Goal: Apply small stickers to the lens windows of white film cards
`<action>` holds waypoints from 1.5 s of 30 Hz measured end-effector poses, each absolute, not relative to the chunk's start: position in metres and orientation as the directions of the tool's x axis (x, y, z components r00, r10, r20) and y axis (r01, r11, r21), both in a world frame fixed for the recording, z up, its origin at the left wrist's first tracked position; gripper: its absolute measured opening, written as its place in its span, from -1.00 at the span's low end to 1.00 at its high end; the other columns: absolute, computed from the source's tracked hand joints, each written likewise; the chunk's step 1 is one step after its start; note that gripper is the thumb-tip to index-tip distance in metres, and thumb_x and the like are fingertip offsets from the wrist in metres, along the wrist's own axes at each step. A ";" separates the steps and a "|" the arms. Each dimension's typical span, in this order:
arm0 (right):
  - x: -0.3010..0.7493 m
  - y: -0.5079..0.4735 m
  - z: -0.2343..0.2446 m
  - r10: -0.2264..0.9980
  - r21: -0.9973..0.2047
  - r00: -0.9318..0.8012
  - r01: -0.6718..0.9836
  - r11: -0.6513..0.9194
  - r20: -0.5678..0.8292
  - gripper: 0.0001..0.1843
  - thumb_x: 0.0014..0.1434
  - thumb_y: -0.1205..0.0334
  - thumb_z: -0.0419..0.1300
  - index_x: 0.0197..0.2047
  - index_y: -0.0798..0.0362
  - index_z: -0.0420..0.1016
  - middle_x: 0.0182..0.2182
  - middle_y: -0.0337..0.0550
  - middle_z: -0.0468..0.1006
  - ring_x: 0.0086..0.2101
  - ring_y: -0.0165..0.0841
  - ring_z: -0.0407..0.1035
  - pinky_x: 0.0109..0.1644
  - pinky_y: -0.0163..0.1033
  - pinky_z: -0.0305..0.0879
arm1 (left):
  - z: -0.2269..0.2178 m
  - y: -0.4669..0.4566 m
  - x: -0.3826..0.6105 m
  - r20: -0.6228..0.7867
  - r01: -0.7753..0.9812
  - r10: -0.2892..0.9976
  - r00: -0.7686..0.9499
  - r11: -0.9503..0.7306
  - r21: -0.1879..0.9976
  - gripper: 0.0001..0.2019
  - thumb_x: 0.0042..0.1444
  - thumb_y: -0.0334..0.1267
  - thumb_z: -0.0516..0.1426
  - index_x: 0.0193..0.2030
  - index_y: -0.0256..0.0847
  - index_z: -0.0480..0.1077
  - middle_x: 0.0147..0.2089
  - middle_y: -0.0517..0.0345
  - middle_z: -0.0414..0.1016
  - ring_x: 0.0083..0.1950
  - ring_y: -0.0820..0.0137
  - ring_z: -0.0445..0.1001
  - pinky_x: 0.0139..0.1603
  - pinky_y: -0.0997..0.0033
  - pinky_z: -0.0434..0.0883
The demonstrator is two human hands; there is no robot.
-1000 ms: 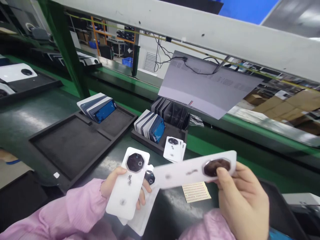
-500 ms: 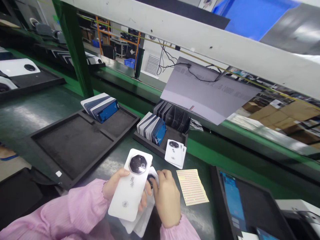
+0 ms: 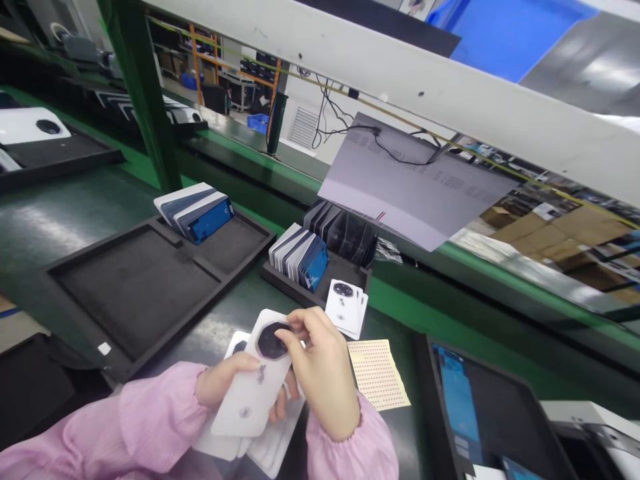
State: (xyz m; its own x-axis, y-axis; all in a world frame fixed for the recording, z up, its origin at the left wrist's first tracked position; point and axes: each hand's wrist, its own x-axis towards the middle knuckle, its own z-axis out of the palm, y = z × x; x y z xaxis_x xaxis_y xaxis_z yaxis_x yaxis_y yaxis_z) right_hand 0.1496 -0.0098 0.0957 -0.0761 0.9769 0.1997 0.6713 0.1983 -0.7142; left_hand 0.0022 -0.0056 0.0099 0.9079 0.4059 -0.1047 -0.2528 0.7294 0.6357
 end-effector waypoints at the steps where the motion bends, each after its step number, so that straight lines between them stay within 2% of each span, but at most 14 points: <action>1: 0.152 -0.007 0.095 0.981 -0.728 -0.073 0.661 0.183 0.180 -0.97 0.10 0.31 0.19 -0.34 0.02 0.40 -0.41 -0.24 0.41 -0.40 -0.39 0.33 -0.35 -0.30 0.26 | 0.012 -0.005 0.002 -0.118 -0.245 0.429 0.895 0.696 0.675 -0.48 -0.15 0.08 0.04 -0.25 -0.37 0.47 -0.42 0.03 0.48 -0.41 0.35 0.41 -0.36 0.41 0.28; 4: 0.161 -0.005 0.095 0.984 -0.754 -0.121 0.633 0.177 0.129 -0.95 0.09 0.30 0.18 -0.40 0.03 0.39 -0.48 -0.26 0.38 -0.46 -0.41 0.30 -0.40 -0.31 0.25 | 0.013 -0.004 0.002 -0.136 -0.212 0.493 0.859 0.585 0.783 -0.58 -0.10 -0.01 0.06 -0.27 -0.34 0.46 -0.44 0.08 0.46 -0.40 0.35 0.41 -0.34 0.39 0.30; 6: 0.164 -0.007 0.098 0.977 -0.732 -0.170 0.649 0.209 0.128 -0.89 0.12 0.30 0.16 -0.45 0.04 0.35 -0.49 -0.26 0.37 -0.48 -0.42 0.28 -0.41 -0.31 0.24 | 0.011 -0.005 0.002 -0.136 -0.195 0.474 0.870 0.585 0.787 -0.58 -0.06 -0.03 0.05 -0.23 -0.35 0.46 -0.44 0.08 0.46 -0.40 0.36 0.41 -0.32 0.38 0.31; 10: 0.157 -0.023 0.105 0.935 -0.542 -0.284 0.762 0.356 0.214 -0.83 0.18 0.37 0.01 -0.44 0.06 0.30 -0.41 -0.14 0.38 -0.36 -0.33 0.30 -0.32 -0.23 0.28 | 0.002 -0.007 0.004 -0.115 -0.218 0.335 0.935 0.802 0.555 -0.40 -0.01 0.13 -0.09 -0.24 -0.43 0.46 -0.39 -0.03 0.51 -0.38 0.30 0.45 -0.29 0.33 0.32; 12: 0.153 -0.036 0.107 0.874 -0.454 -0.443 0.748 0.483 0.200 -0.79 0.19 0.41 -0.04 -0.43 0.06 0.32 -0.40 -0.10 0.40 -0.35 -0.31 0.31 -0.34 -0.23 0.29 | 0.002 -0.007 0.004 -0.094 -0.309 0.384 0.919 0.846 0.434 -0.36 0.00 0.17 -0.12 -0.26 -0.43 0.46 -0.37 -0.07 0.52 -0.35 0.25 0.46 -0.24 0.30 0.31; 16: 0.155 -0.055 0.110 0.719 -0.535 -0.675 0.551 0.640 0.165 -0.74 0.18 0.43 -0.02 -0.49 0.00 0.33 -0.51 -0.24 0.44 -0.50 -0.44 0.31 -0.44 -0.37 0.27 | 0.007 -0.007 0.002 -0.029 -0.389 0.429 0.903 0.844 0.368 -0.34 -0.03 0.20 -0.07 -0.14 -0.43 0.42 -0.36 -0.11 0.53 -0.30 0.19 0.46 -0.18 0.24 0.27; 19: 0.163 -0.051 0.114 0.820 -0.590 -0.525 0.596 0.545 0.227 -0.84 0.18 0.38 0.05 -0.42 -0.01 0.34 -0.48 -0.25 0.46 -0.45 -0.42 0.34 -0.40 -0.35 0.29 | 0.011 -0.006 0.001 0.036 -0.319 0.333 0.942 0.862 0.393 -0.28 -0.05 0.24 -0.08 -0.11 -0.46 0.40 -0.33 -0.14 0.52 -0.26 0.15 0.45 -0.14 0.18 0.25; 23: 0.169 -0.031 0.111 0.923 -0.589 -0.225 0.716 0.374 0.313 -0.97 0.18 0.30 0.10 -0.30 0.02 0.36 -0.38 -0.17 0.45 -0.36 -0.34 0.35 -0.32 -0.25 0.29 | 0.012 -0.008 0.002 -0.011 -0.263 0.304 0.953 0.841 0.473 -0.28 -0.12 0.26 0.01 -0.15 -0.45 0.42 -0.28 -0.07 0.48 -0.26 0.22 0.43 -0.17 0.25 0.28; 30: 0.168 -0.020 0.100 0.970 -0.653 -0.173 0.717 0.244 0.173 -0.97 0.17 0.27 0.11 -0.30 0.02 0.36 -0.37 -0.17 0.42 -0.34 -0.33 0.32 -0.32 -0.24 0.27 | 0.016 -0.006 0.002 -0.118 -0.170 0.381 0.917 0.640 0.749 -0.34 -0.07 0.26 0.02 -0.13 -0.37 0.43 -0.35 -0.01 0.45 -0.35 0.31 0.41 -0.31 0.33 0.32; 34: 0.170 -0.020 0.101 0.971 -0.649 -0.189 0.722 0.238 0.145 -0.90 0.18 0.29 0.08 -0.39 0.02 0.31 -0.43 -0.22 0.38 -0.39 -0.36 0.30 -0.35 -0.26 0.25 | 0.016 -0.007 0.002 -0.121 -0.172 0.412 0.903 0.605 0.777 -0.35 -0.04 0.25 0.01 -0.13 -0.36 0.44 -0.37 0.00 0.45 -0.38 0.33 0.40 -0.34 0.36 0.32; 36: 0.169 -0.022 0.103 0.961 -0.610 -0.220 0.743 0.276 0.167 -0.85 0.19 0.30 0.05 -0.43 0.02 0.27 -0.43 -0.22 0.37 -0.38 -0.36 0.29 -0.32 -0.25 0.25 | 0.014 -0.008 0.003 -0.135 -0.175 0.381 0.915 0.676 0.716 -0.29 -0.06 0.30 -0.01 -0.14 -0.38 0.44 -0.37 -0.01 0.46 -0.38 0.32 0.41 -0.33 0.36 0.32; 40: 0.163 -0.033 0.110 0.901 -0.498 -0.409 0.757 0.423 0.143 -0.82 0.19 0.39 -0.01 -0.44 0.03 0.27 -0.39 -0.14 0.39 -0.33 -0.32 0.31 -0.30 -0.22 0.30 | 0.008 -0.008 0.006 -0.084 -0.284 0.358 0.930 0.845 0.454 -0.18 -0.02 0.38 -0.21 -0.22 -0.42 0.46 -0.35 -0.07 0.50 -0.34 0.27 0.45 -0.24 0.30 0.31; 43: 0.160 -0.043 0.114 0.743 -0.556 -0.667 0.595 0.580 0.062 -0.75 0.19 0.42 -0.04 -0.46 0.00 0.32 -0.49 -0.21 0.40 -0.41 -0.37 0.33 -0.37 -0.30 0.33 | 0.008 -0.005 0.006 -0.044 -0.370 0.409 0.911 0.862 0.346 -0.12 -0.05 0.40 -0.23 -0.17 -0.48 0.44 -0.34 -0.11 0.50 -0.34 0.27 0.44 -0.24 0.33 0.28; 45: 0.161 -0.049 0.114 0.672 -0.618 -0.738 0.500 0.606 0.062 -0.72 0.20 0.43 -0.05 -0.43 -0.03 0.37 -0.50 -0.26 0.42 -0.45 -0.44 0.35 -0.40 -0.39 0.34 | 0.011 -0.003 0.005 -0.022 -0.349 0.375 0.927 0.880 0.323 -0.06 -0.10 0.44 -0.23 -0.15 -0.53 0.42 -0.33 -0.14 0.50 -0.39 0.27 0.43 -0.26 0.30 0.27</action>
